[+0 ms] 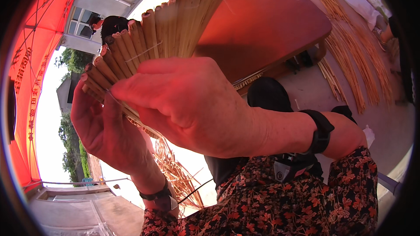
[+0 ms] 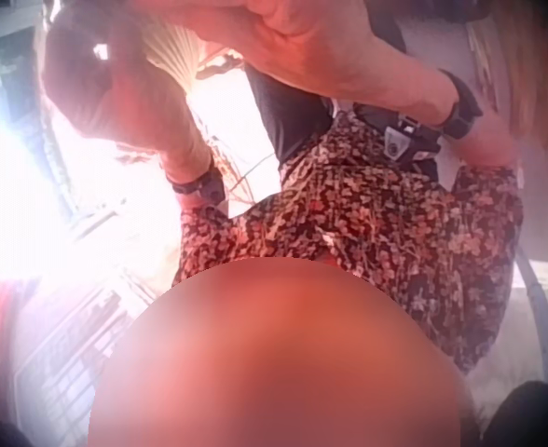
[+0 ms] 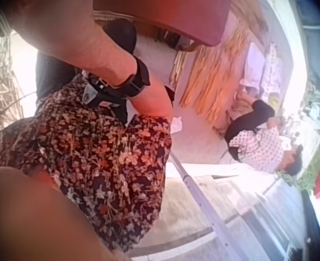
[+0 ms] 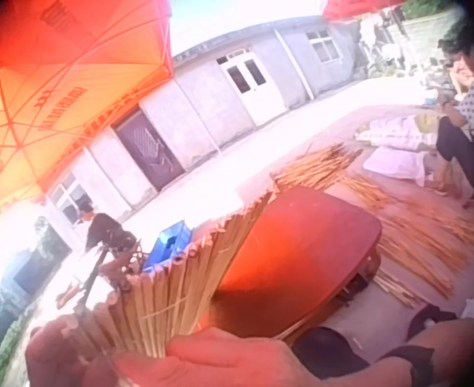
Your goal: The person weaves together thin bamboo strips using white thread and a needle. The person aligns the strips, passes the needle through them, and pulls the thread tight to secure the structure of the mat.
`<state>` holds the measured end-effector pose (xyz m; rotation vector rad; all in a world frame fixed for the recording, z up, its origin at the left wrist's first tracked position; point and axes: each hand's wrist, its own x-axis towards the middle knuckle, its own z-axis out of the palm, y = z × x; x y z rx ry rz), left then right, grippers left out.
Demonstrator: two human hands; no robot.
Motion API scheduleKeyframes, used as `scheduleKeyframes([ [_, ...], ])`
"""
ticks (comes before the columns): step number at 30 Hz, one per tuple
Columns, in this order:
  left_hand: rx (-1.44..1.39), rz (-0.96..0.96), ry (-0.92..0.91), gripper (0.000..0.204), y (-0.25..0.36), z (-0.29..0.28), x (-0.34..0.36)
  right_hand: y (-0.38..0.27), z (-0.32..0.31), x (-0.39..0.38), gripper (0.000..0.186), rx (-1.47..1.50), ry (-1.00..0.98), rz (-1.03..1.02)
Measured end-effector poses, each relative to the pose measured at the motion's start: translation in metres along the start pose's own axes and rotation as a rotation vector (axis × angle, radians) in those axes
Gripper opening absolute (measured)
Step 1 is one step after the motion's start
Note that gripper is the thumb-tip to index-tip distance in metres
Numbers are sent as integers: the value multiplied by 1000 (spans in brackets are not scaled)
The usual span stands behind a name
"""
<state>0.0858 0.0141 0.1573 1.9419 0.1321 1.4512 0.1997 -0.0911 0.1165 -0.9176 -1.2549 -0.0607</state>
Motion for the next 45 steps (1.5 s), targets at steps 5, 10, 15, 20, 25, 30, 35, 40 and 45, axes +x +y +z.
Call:
scheduleKeyframes([
  [5, 90, 3, -25, 46, 1, 3, -7, -5, -6, -5, 31, -65, 27, -8],
  [10, 133, 124, -105, 45, -3, 18, -29, -20, -22, -26, 32, -168, 27, 40],
  [15, 83, 227, -310, 45, -2, 41, -74, -35, -38, -79, 29, -257, 100, 166],
  [20, 84, 263, -392, 40, -3, 64, -135, -44, -72, -151, 24, -67, 132, 457],
  [25, 37, 231, -527, 34, -12, 69, -175, -46, -72, -219, 20, 279, 325, 783],
  [30, 7, 226, -709, 34, -18, 65, -190, -49, -68, -262, 18, 533, 487, 957],
  [35, -50, 187, -692, 35, -16, 68, -200, -51, -71, -276, 20, 684, 535, 965],
  [40, -30, 182, -716, 35, -12, 66, -195, -48, -65, -268, 23, 841, 584, 940],
  [45, 4, 169, -674, 36, -7, 65, -191, -48, -60, -259, 26, 814, 579, 874],
])
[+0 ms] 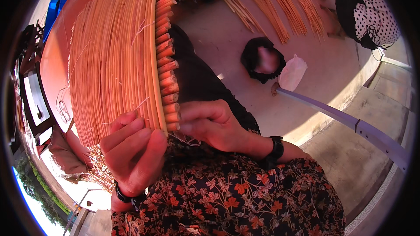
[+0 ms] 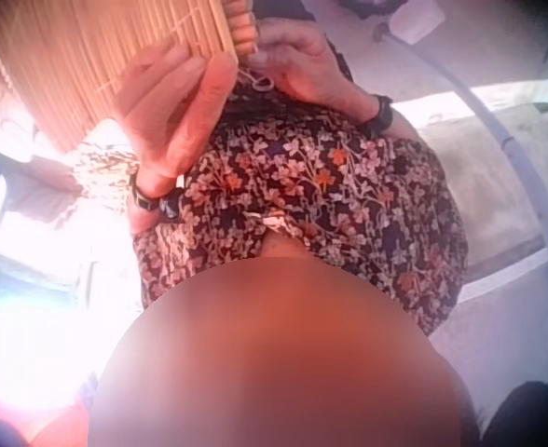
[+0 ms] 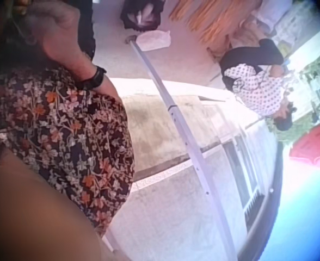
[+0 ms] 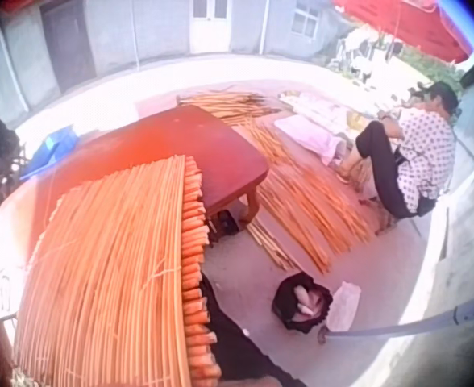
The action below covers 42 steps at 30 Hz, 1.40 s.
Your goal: The person weaves together thin bamboo strips using white thread and a needle. The person aligns the strips, passes the needle through them, and pulls the thread tight to secure the structure of the mat.
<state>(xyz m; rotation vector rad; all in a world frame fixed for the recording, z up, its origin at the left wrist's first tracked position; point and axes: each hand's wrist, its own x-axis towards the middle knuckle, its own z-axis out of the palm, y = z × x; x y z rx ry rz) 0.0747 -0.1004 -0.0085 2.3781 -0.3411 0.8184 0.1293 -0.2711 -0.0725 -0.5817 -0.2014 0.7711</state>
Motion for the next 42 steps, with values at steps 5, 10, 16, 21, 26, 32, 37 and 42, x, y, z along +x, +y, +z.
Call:
scheduleKeyframes([
  [5, 27, -15, -64, 35, 4, -10, 8, 5, 8, -2, 22, -35, 55, -19],
  [10, 28, 4, 16, 35, 6, -10, 16, 2, 7, 3, 13, -346, -1, -118],
  [16, 30, 28, 181, 35, 6, -6, 23, -2, 16, 22, 13, -480, -132, -308],
  [21, 56, 37, 280, 36, 9, -2, 34, -11, 28, 31, 11, -419, -153, -350],
  [26, 104, 71, 428, 41, 6, 14, 42, -13, 37, 32, 8, -422, -61, -448],
  [32, 151, 76, 434, 41, 6, 14, 45, -14, 41, 31, 7, -387, 6, -399],
  [37, 157, 83, 472, 40, 3, 19, 45, -15, 44, 32, 7, -364, 14, -388],
  [42, 145, 102, 269, 35, 4, 0, 47, -15, 44, 32, 11, -302, 8, -348],
])
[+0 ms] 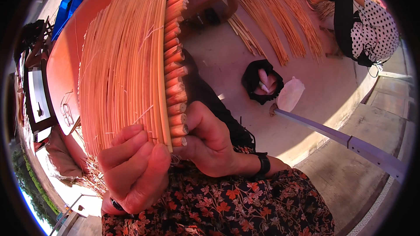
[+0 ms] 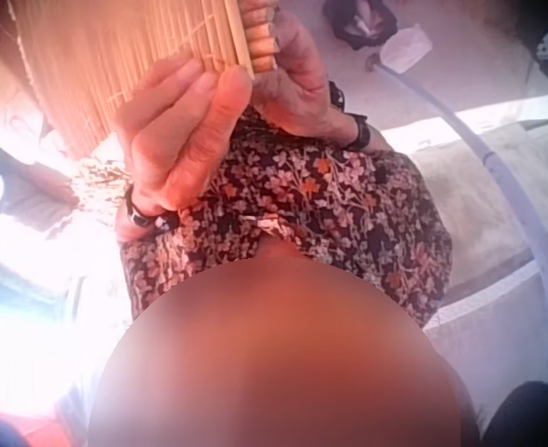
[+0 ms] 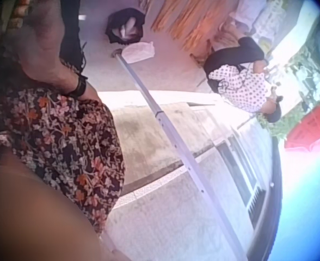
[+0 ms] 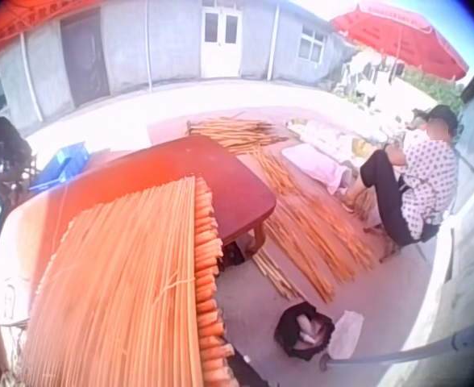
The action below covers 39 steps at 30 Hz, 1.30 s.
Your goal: The person weaves together thin bamboo strips using white thread and a needle. The person aligns the strips, passes the needle through them, and pulls the thread tight to secure the structure of the mat.
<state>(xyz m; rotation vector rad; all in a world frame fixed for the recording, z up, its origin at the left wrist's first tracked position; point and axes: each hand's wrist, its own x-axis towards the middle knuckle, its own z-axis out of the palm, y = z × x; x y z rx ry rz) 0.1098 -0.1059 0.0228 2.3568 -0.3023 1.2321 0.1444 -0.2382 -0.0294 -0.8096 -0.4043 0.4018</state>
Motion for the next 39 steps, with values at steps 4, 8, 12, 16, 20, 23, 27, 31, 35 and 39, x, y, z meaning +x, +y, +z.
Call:
scheduleKeyframes([
  [4, -6, 9, 36, 33, 0, 8, -3, 2, -5, 2, 11, 10, -25, -29],
  [8, -18, 24, 60, 28, -2, 9, -10, 2, -12, 2, 8, -80, -41, -59],
  [12, -106, 17, -66, 26, -3, -5, -12, 0, -15, 1, 6, -124, -53, -61],
  [16, -172, -45, -162, 28, -4, -14, -8, -4, -19, 2, 5, -229, -65, -65],
  [20, -182, -36, -248, 29, -6, -18, -6, -7, -24, 4, 7, -307, -97, -25],
  [23, -160, -63, -261, 29, -5, -19, -5, -8, -26, 4, 10, -250, -88, 23],
  [27, -168, -86, -302, 32, -5, -22, -2, -7, -21, 4, 12, -81, -55, 94],
  [31, -134, -80, -319, 36, -7, -26, 3, -3, -17, 7, 6, -100, -77, -5],
  [35, -113, -63, -345, 37, -7, -30, 12, -4, -18, -1, 3, -100, -73, 109],
  [39, 231, -41, -43, 34, -13, -40, 25, -5, -19, -16, 5, -73, -79, 297],
])
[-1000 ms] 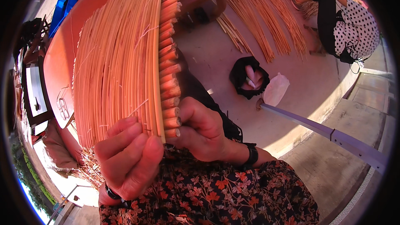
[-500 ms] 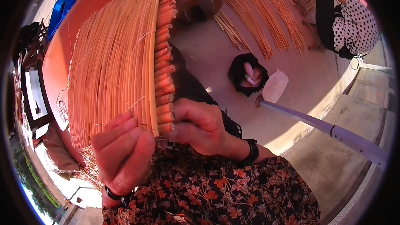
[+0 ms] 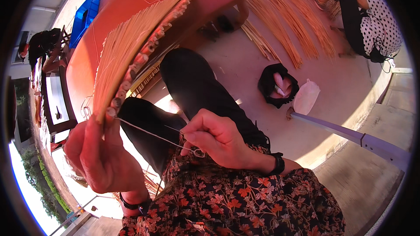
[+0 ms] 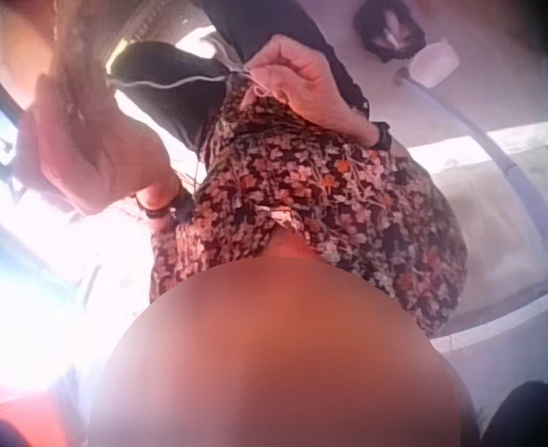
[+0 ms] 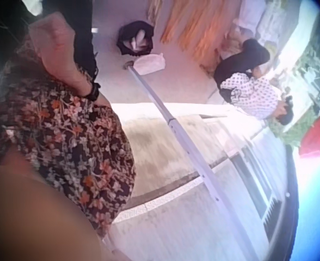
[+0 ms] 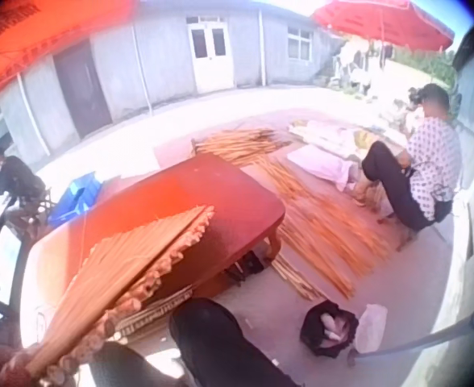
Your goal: The person weaves together thin bamboo strips using white thread and a needle. The person aligns the strips, passes the needle through them, and pulls the thread tight to secure the structure of the mat.
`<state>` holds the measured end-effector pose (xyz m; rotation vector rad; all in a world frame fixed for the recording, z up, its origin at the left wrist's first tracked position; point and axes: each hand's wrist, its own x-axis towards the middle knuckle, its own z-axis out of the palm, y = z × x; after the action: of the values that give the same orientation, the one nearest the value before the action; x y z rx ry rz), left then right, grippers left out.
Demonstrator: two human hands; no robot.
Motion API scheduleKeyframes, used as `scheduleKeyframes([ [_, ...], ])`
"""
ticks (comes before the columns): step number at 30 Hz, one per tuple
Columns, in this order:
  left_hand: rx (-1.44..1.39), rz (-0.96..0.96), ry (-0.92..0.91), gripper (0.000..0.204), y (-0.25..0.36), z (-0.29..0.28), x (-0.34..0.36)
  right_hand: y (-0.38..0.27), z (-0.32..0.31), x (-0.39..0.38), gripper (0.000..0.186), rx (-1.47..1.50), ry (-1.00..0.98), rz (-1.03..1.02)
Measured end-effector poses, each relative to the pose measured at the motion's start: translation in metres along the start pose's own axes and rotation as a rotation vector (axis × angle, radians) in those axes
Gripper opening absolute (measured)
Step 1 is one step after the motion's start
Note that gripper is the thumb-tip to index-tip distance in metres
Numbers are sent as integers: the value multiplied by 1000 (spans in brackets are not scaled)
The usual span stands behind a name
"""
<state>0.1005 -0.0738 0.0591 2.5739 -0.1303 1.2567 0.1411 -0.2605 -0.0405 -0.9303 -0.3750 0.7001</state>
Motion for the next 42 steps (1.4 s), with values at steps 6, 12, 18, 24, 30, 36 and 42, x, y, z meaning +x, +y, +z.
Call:
scheduleKeyframes([
  [6, -113, -219, 137, 38, -6, -15, 12, -19, 9, 11, 8, 83, 95, -250],
  [12, -240, -333, 309, 38, -16, -20, 16, -57, 31, 69, 12, 79, -114, -330],
  [18, -221, -320, 267, 43, -17, -30, 18, -53, 62, 91, 10, 216, -217, -326],
  [24, -199, -386, 344, 41, -18, -31, 15, -39, 61, 91, 13, 468, -244, -267],
  [30, -265, -430, 424, 40, -22, -39, 14, -35, 47, 79, 8, 457, -169, -252],
  [36, -289, -423, 469, 40, -27, -52, 17, -29, 63, 85, 15, 351, -335, -271],
  [42, -368, -493, 511, 39, -25, -59, 19, -31, 105, 101, 29, 142, -352, -297],
])
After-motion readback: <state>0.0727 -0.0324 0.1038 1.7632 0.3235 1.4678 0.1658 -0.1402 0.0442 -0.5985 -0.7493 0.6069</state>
